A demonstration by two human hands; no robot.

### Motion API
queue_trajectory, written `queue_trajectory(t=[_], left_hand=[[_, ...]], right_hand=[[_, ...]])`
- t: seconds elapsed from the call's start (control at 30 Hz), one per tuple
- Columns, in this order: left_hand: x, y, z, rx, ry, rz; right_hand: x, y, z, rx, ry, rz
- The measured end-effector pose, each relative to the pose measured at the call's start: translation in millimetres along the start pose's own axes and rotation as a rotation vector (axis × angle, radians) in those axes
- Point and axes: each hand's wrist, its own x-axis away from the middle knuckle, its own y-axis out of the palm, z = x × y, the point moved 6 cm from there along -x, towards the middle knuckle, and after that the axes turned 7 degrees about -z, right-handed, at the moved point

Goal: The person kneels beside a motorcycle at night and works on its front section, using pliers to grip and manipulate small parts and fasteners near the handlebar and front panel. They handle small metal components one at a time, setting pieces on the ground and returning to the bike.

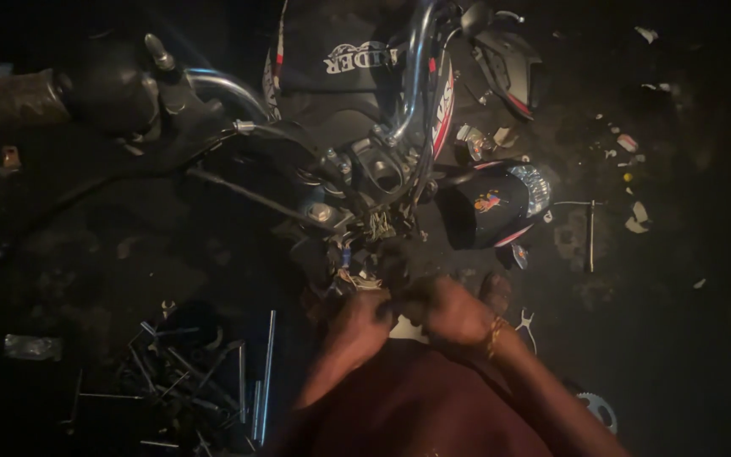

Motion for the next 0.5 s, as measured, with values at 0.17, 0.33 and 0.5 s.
queue_trajectory(t=[0.17,0.33,0.5], left_hand=[[-34,15,-27,-0.421,0.302,0.082],[-29,9,-8,-0.234,0.207,0.169],[-35,10,-17,-0.160,0.073,0.156]], right_hand=[[5,5,-19,0.640,0.112,0.133],[3,0,-21,0.632,-0.227,0.211],[-4,10,-5,0.775,-0.131,0.318]])
